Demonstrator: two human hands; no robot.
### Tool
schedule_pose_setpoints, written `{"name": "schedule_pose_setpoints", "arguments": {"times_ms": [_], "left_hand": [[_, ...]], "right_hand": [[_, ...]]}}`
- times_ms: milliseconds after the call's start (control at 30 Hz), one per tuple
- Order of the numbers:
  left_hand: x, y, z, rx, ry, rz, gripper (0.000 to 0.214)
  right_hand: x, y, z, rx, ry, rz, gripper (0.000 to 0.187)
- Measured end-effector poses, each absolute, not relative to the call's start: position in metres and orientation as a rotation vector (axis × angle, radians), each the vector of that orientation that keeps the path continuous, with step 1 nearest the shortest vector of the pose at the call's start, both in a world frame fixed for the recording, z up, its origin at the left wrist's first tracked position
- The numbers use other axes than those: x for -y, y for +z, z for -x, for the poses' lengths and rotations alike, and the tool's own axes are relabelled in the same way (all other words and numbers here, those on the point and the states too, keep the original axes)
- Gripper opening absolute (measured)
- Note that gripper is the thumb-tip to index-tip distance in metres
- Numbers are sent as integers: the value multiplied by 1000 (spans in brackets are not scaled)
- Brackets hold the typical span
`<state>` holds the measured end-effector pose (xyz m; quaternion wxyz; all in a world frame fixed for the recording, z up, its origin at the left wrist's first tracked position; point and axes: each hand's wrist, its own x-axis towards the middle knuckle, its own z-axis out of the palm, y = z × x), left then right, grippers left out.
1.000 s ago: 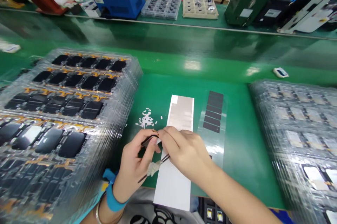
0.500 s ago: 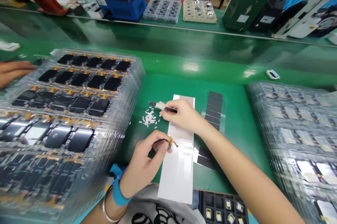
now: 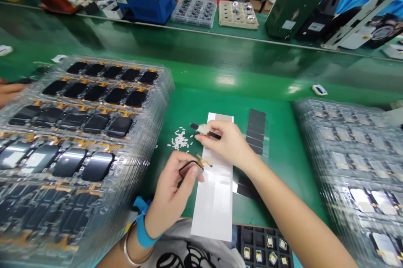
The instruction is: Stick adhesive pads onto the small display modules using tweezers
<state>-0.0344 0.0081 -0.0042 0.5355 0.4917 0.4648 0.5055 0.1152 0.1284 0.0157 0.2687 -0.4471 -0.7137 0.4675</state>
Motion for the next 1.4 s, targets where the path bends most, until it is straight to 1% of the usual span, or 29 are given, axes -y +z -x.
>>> {"name": "schedule_pose_setpoints", "arguments": {"times_ms": [100, 200, 333, 500, 700, 867, 967, 1033, 1200, 1400], "left_hand": [[-6, -6, 34, -1070, 1292, -1021, 8], [-6, -7, 33, -1083, 1293, -993, 11], [-6, -7, 35, -1107, 1252, -1082, 12], [-6, -6, 35, -1119, 1211, -1125, 15], [-2, -8, 34, -1086, 1143, -1055, 17], [-1, -6, 35, -1027, 1122, -932, 22], [-2, -5, 35, -1036, 1117, -925, 23], [-3, -5, 35, -1054, 1125, -936, 21], [-5, -7, 33, -1050, 1141, -947, 18], [-4, -8, 33, -1069, 1130, -957, 18]], "right_hand": [[-109, 20, -123, 1796, 1471, 1158, 31], [-93, 21, -124, 1679, 1688, 1065, 39], [-85, 16, -123, 1563, 1800, 1038, 45], [-83, 11, -128, 1516, 1878, 1075, 43], [-76, 13, -125, 1534, 1788, 1086, 30], [-71, 21, -119, 1607, 1503, 1099, 16], [-69, 22, -118, 1653, 1401, 1118, 7], [-68, 22, -118, 1684, 1352, 1105, 6], [-68, 24, -117, 1704, 1261, 1078, 10], [-69, 26, -116, 1658, 1327, 1091, 11]]}}
